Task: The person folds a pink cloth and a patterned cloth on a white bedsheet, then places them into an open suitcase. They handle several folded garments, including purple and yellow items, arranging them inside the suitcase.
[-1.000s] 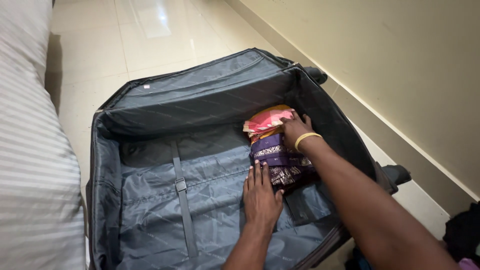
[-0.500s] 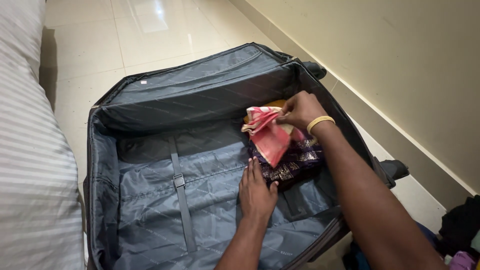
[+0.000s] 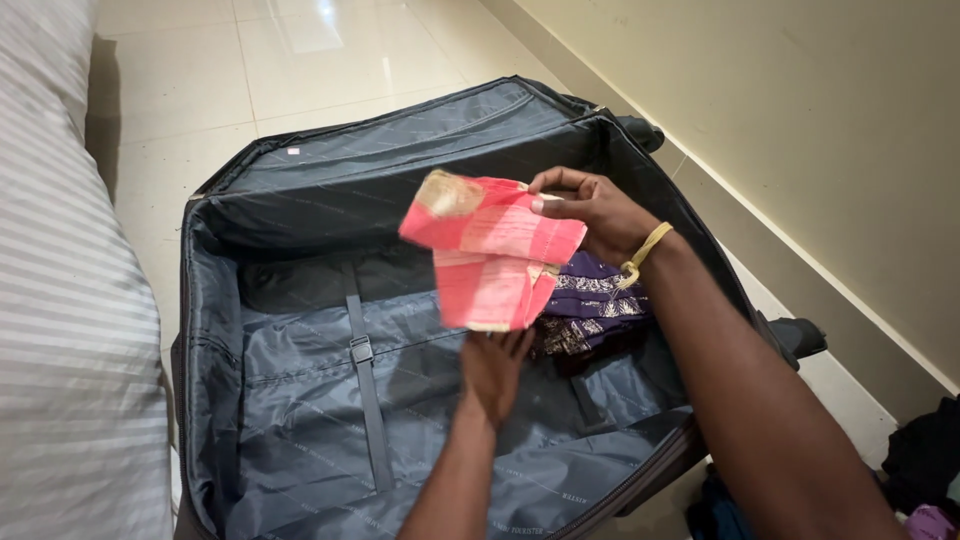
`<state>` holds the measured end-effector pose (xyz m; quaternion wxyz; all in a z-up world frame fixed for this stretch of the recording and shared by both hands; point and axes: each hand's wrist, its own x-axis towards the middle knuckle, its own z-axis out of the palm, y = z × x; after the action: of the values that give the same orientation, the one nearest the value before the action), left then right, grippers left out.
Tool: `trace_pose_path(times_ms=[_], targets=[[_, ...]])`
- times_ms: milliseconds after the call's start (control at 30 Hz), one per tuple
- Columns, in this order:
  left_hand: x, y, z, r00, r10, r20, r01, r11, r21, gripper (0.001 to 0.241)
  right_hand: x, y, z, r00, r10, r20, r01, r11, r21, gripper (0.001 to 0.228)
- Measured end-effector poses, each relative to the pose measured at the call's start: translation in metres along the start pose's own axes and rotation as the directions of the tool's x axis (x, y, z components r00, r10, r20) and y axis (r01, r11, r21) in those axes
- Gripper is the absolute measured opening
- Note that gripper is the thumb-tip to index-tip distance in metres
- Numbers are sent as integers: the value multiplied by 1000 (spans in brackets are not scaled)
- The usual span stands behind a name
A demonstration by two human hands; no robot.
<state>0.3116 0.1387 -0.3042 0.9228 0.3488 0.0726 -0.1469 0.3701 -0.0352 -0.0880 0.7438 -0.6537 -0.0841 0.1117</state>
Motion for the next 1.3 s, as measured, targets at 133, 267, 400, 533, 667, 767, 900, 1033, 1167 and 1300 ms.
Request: trace_pose_path(times_ms=[133, 267, 400, 533, 667, 767, 900, 1033, 1167, 1300], targets=[[-37, 75, 57, 976, 3, 216, 103, 872, -479, 83, 14, 33, -34, 998, 55, 32, -31, 860, -509, 43], [-36, 74, 54, 960, 38, 276, 111, 856, -505, 97, 19, 47, -38, 972, 180, -154, -228, 537, -812, 50], [-35, 67, 55, 976, 61, 209, 15, 939, -344, 86, 18, 51, -35, 984, 156, -82, -149, 494, -856, 46], [-31, 67, 53, 998, -34, 50, 45, 965, -257, 75, 7, 30, 2, 997, -8, -81, -75, 298, -952, 44], [-29, 68, 45, 1000, -16, 15, 20, 955, -296, 76, -4, 5, 35, 937, 49, 345, 269, 528, -805, 46], [-28, 66, 39, 993, 89, 80, -50, 917, -396, 82, -6, 4, 47, 934, 203, 294, 86, 672, -736, 44], [-18, 56, 30, 989, 140, 37, -114, 908, -403, 79, -5, 6, 44, 944, 221, 245, 77, 576, -814, 38], [-31, 71, 43, 992, 129, 18, -114, 930, -348, 78, -5, 5, 45, 973, 186, 133, 21, 507, -862, 32], [-36, 81, 50, 991, 131, -10, -124, 912, -392, 80, -3, 5, 39, 983, 181, -42, -129, 502, -855, 34], [-30, 81, 47, 987, 159, 32, -130, 893, -430, 80, 8, 20, 11, 994, -73, 78, 104, 500, -860, 40]])
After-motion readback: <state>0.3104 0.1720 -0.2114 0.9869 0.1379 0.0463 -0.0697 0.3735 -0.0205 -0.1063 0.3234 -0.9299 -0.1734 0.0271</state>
